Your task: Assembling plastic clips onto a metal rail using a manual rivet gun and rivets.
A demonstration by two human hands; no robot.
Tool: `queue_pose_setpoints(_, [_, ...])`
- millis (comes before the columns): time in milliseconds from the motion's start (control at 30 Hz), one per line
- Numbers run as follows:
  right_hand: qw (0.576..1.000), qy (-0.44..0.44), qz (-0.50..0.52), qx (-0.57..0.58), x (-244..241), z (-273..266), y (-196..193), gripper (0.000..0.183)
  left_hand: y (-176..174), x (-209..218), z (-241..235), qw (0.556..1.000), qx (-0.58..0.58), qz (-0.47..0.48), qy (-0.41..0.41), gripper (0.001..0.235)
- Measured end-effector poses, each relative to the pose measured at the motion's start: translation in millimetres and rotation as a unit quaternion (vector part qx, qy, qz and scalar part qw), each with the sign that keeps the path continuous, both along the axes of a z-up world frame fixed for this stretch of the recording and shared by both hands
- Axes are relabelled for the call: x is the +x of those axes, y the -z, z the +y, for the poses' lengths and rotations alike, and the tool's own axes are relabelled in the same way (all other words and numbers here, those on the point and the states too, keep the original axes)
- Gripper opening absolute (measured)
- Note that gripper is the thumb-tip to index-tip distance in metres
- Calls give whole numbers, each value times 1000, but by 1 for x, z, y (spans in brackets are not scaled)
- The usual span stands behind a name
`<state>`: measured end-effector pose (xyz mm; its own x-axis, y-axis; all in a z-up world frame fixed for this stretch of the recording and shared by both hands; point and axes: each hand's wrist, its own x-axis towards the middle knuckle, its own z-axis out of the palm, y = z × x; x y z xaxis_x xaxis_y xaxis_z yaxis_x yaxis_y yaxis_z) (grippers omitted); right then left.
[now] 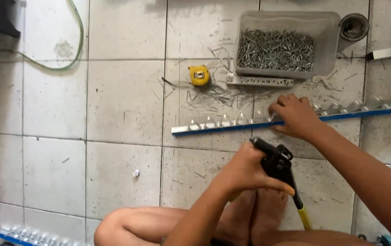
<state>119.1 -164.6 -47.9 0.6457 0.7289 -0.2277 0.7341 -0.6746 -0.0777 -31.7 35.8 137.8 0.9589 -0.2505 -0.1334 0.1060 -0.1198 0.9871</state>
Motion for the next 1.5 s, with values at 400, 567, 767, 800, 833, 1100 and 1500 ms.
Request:
queue_pose_setpoints(400, [961, -2, -12, 277, 87, 54, -90, 11, 49, 1, -45, 997, 78, 19, 0, 53])
queue_pose_setpoints(567, [985, 77, 88, 123, 143, 106, -76, 34, 44, 13, -50, 994, 112, 12, -7, 50])
queue_pose_setpoints(767, [976, 104, 119, 149, 136, 109, -66, 18, 39, 17, -47, 993, 112, 17, -16, 43])
queue_pose_setpoints(800, [972, 76, 82, 206, 134, 103, -66, 18, 40, 18, -47, 991, 132, 19, -9, 45])
queue_pose_setpoints(833, [973, 76, 82, 203, 126, 94, -81, 18, 41, 18, -47, 991, 129, 20, -9, 45])
queue_pose_setpoints(1100, [889, 51, 340, 303, 4, 44, -213, 19, 51, 2, -54, 983, 165, -76, -1, 46])
queue_pose_setpoints(1500, [954, -19, 273, 121, -40, 49, -250, 15, 35, -23, -64, 967, 244, -54, 48, 48])
